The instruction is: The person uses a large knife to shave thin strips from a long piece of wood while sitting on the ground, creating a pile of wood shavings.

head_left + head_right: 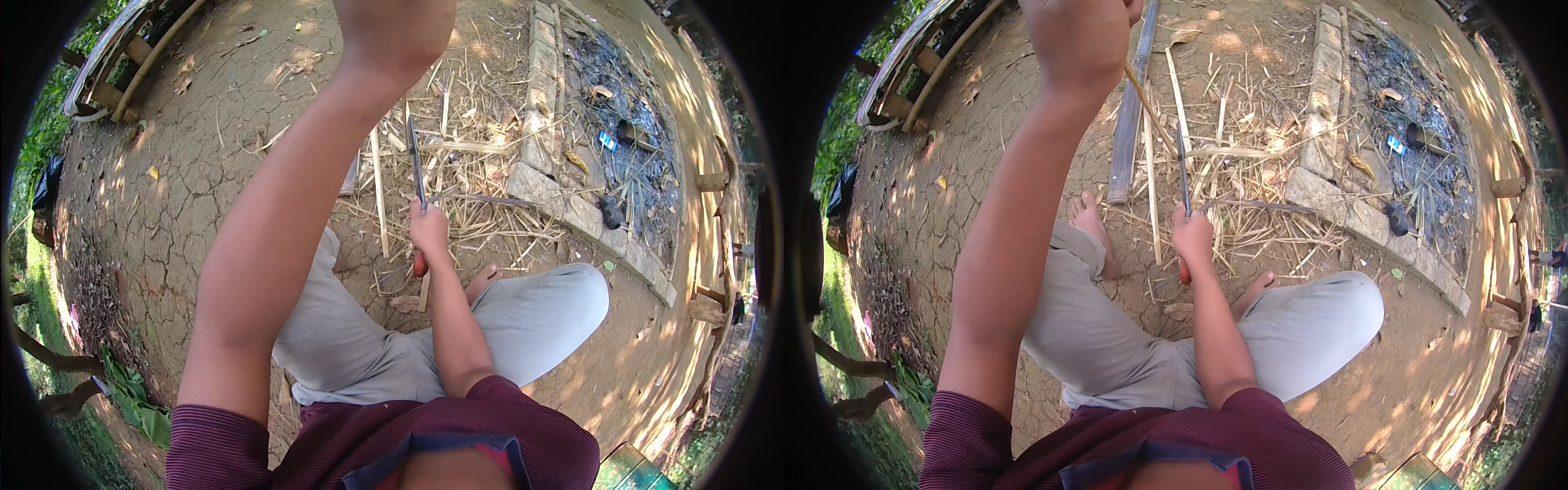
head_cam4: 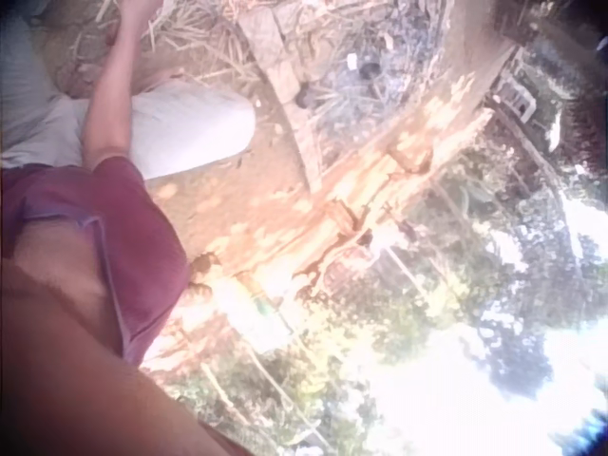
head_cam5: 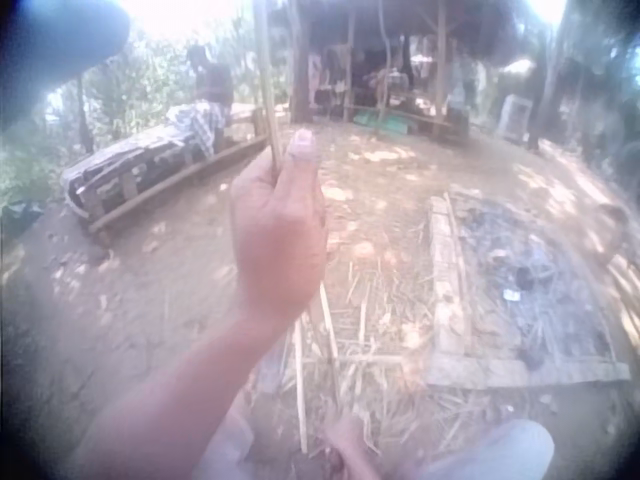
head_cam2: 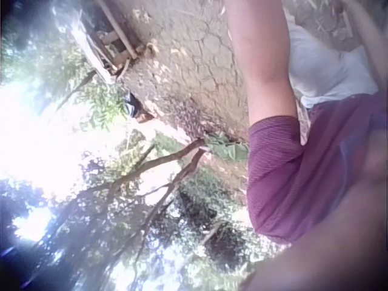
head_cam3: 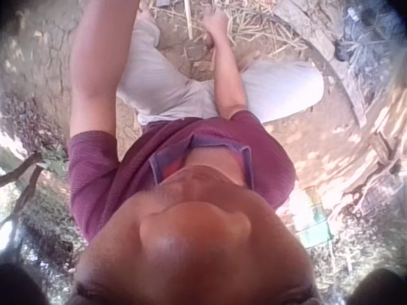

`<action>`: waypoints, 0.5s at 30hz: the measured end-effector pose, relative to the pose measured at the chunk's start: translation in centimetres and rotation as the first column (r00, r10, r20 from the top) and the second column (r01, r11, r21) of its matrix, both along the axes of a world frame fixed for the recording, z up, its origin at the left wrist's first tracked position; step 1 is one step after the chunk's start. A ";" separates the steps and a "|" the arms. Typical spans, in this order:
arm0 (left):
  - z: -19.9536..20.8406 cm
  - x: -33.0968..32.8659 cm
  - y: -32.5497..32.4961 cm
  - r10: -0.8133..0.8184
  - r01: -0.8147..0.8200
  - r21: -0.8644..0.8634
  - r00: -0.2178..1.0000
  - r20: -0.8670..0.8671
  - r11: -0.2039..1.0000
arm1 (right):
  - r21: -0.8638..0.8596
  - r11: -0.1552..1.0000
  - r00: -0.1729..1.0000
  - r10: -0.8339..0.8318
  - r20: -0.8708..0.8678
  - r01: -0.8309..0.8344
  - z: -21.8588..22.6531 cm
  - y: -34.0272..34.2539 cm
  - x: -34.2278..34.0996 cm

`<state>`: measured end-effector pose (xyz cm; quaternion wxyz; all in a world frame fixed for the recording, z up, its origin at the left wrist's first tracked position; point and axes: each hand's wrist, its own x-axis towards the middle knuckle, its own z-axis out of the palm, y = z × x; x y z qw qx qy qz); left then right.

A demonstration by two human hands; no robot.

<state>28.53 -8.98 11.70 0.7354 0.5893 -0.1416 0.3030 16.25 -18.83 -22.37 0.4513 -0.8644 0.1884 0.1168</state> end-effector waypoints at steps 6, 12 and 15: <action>0.7 0.2 -0.2 0.103 -0.104 -0.013 0.993 -0.063 0.994 | -0.049 0.999 1.000 0.000 0.012 0.001 -0.8 -0.6 -0.4; 1.3 -1.7 1.7 -0.055 0.054 0.016 0.995 0.078 0.998 | 0.051 0.999 0.995 0.007 0.098 -0.012 1.6 0.5 -1.2; 1.5 -2.4 0.7 0.030 -0.031 0.022 0.999 0.039 0.999 | 0.069 0.997 0.995 0.028 0.095 -0.034 1.5 0.8 -1.5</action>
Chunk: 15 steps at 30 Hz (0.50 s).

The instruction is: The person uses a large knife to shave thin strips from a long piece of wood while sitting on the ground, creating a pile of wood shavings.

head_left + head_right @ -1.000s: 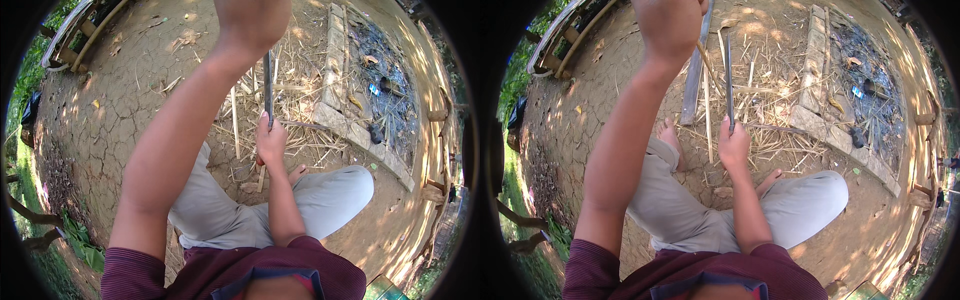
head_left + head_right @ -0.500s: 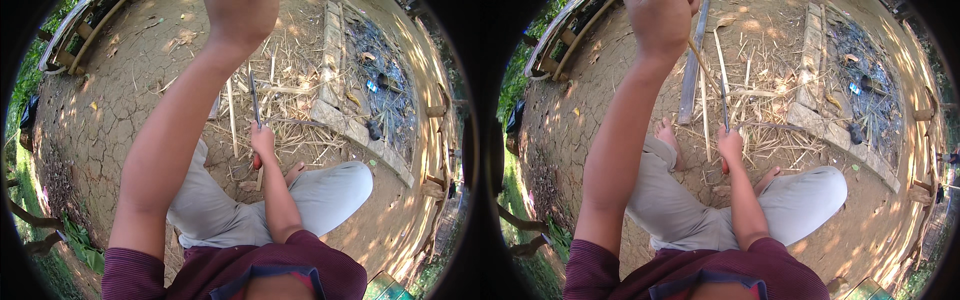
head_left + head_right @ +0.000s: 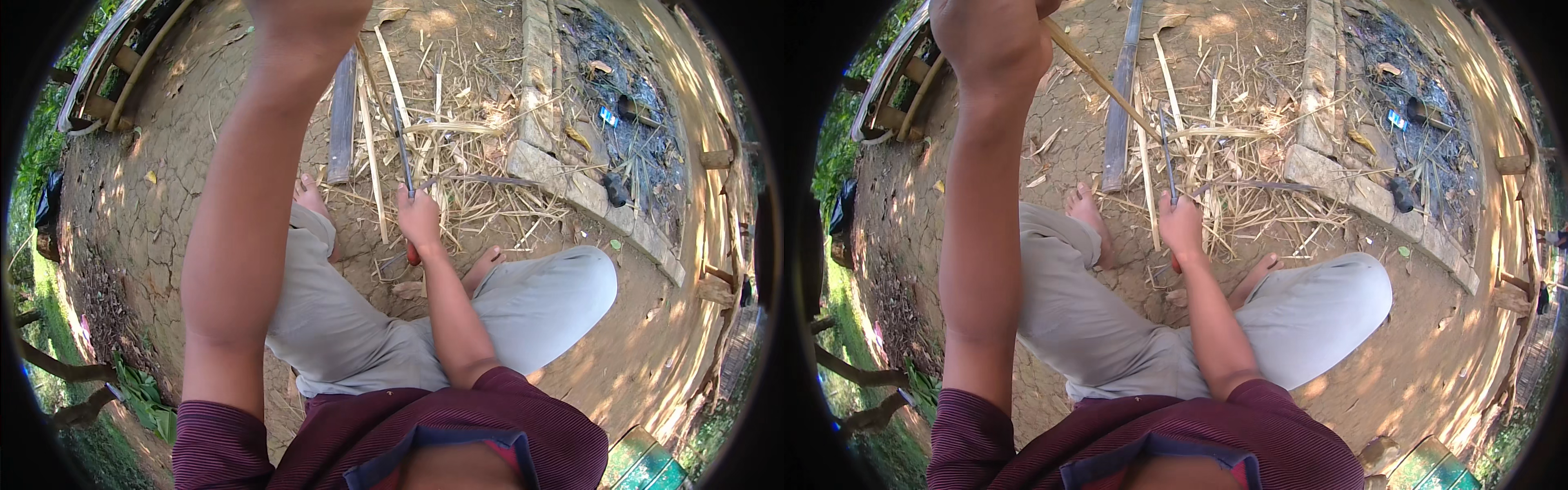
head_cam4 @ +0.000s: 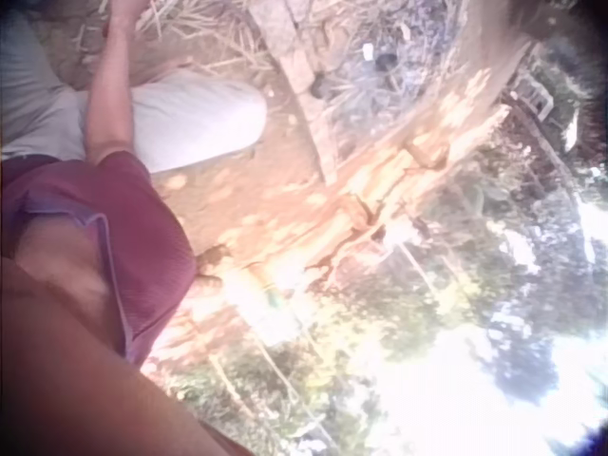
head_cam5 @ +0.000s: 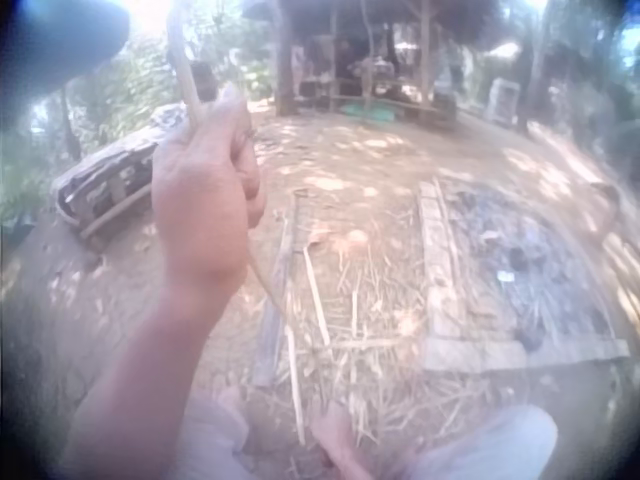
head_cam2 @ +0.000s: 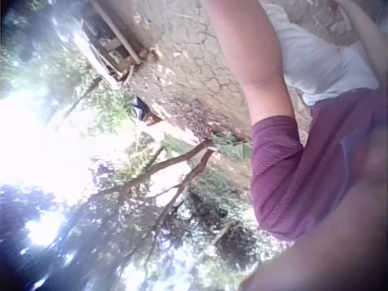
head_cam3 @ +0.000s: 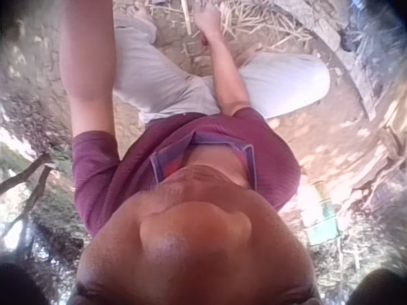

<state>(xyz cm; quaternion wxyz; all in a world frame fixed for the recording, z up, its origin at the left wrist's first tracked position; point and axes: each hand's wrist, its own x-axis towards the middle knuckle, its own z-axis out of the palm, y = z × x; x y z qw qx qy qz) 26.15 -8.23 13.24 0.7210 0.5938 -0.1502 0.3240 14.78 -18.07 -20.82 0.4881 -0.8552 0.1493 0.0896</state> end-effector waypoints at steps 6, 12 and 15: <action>0.4 -0.6 -0.8 0.042 -0.043 -0.020 0.997 -0.062 0.999 | -0.017 1.000 0.999 -0.015 -0.038 0.015 -0.6 0.2 0.0; 0.4 -0.7 -0.7 0.002 0.001 0.056 0.998 -0.058 0.998 | 0.014 1.000 1.000 0.000 -0.004 0.000 0.5 0.7 0.1; 0.4 0.1 -1.5 0.088 -0.082 0.056 0.991 -0.103 0.995 | -0.060 0.998 1.000 -0.010 -0.015 0.009 -0.9 0.6 -0.1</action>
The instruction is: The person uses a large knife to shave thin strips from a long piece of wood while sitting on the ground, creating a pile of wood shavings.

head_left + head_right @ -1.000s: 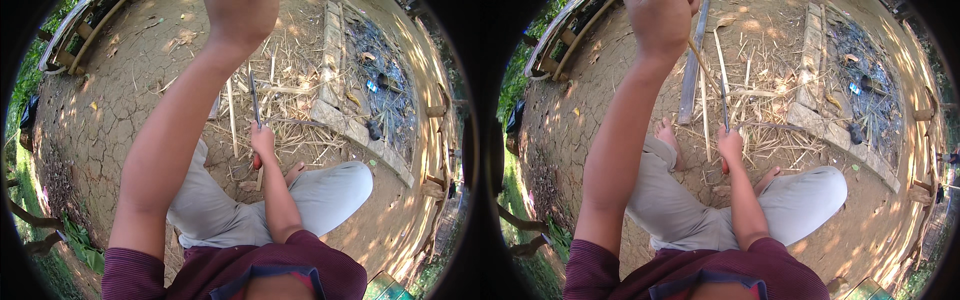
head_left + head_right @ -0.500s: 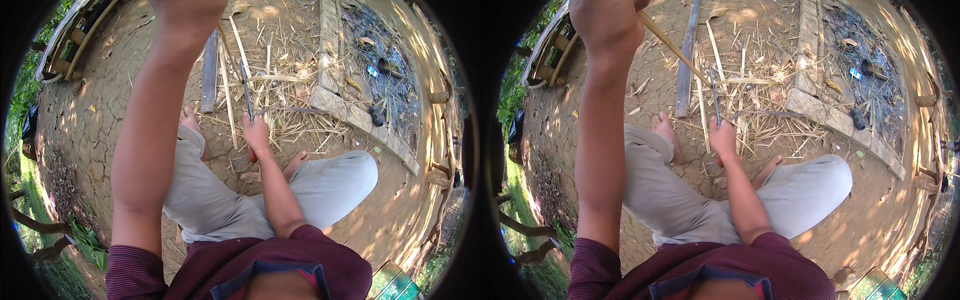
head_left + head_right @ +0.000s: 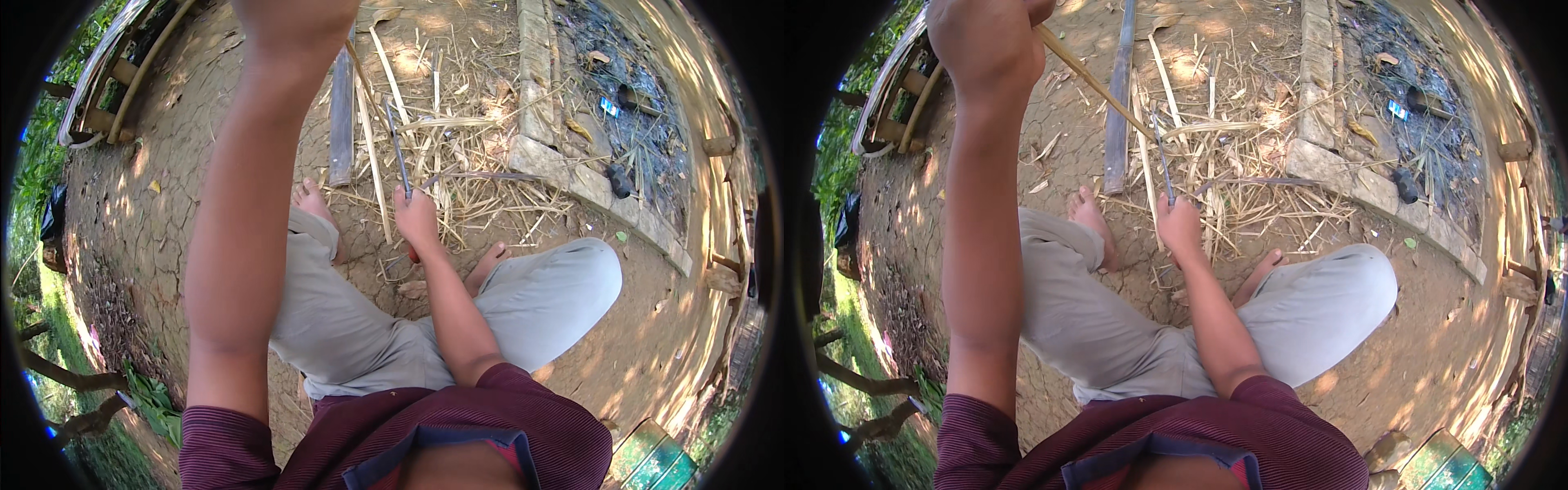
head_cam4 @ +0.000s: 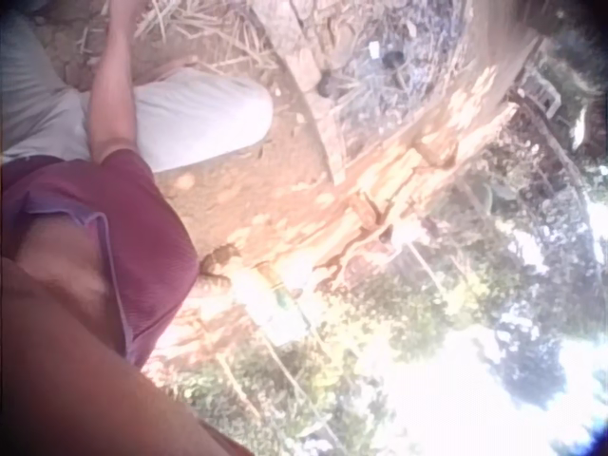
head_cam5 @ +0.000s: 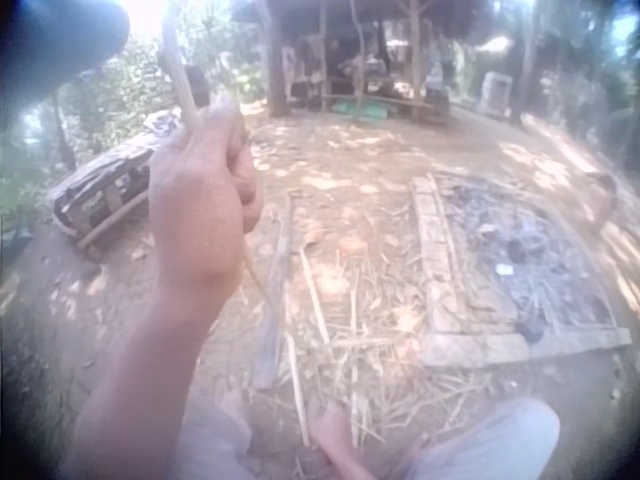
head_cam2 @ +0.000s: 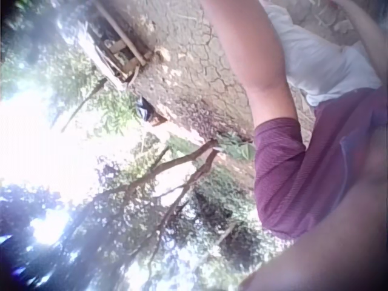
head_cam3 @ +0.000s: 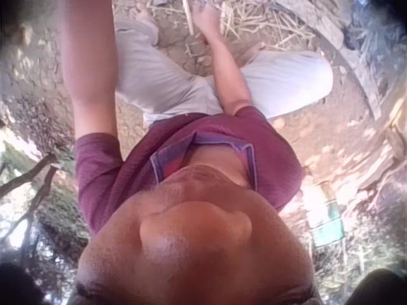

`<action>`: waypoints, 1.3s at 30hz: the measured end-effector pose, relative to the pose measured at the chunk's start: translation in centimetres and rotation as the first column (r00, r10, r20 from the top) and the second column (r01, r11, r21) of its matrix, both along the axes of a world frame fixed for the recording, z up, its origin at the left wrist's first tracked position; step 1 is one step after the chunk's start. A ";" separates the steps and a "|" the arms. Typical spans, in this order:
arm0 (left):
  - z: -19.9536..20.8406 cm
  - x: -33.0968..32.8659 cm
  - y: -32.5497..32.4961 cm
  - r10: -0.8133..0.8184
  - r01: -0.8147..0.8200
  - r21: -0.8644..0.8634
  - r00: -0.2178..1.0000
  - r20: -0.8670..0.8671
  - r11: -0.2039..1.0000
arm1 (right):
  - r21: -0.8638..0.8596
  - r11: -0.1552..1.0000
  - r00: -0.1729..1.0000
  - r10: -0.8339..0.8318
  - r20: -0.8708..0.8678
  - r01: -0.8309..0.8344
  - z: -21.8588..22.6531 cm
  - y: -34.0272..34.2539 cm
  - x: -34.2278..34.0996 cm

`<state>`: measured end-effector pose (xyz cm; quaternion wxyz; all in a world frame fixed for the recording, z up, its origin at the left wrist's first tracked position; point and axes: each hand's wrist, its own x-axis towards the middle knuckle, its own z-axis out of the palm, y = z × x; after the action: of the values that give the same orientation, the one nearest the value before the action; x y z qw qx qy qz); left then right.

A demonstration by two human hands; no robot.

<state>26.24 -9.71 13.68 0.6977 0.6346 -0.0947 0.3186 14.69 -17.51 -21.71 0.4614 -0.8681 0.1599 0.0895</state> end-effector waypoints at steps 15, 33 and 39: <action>-0.2 1.5 0.3 -0.114 0.109 0.095 0.992 0.047 0.989 | 0.225 0.968 0.994 -0.108 -0.010 0.107 1.5 0.1 0.5; -1.5 2.6 0.6 -0.157 0.144 0.132 0.982 0.101 0.981 | 0.267 0.956 0.979 -0.074 -0.188 0.123 -4.2 -0.1 0.3; -1.4 1.7 0.0 -0.090 0.062 0.184 0.985 0.147 0.981 | 0.316 0.948 0.999 -0.046 0.028 0.035 -1.2 -0.8 0.3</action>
<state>27.91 -9.69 12.32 0.6402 0.6640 -0.2007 0.3301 14.96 -18.26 -22.94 0.5985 -0.7813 0.1533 0.0892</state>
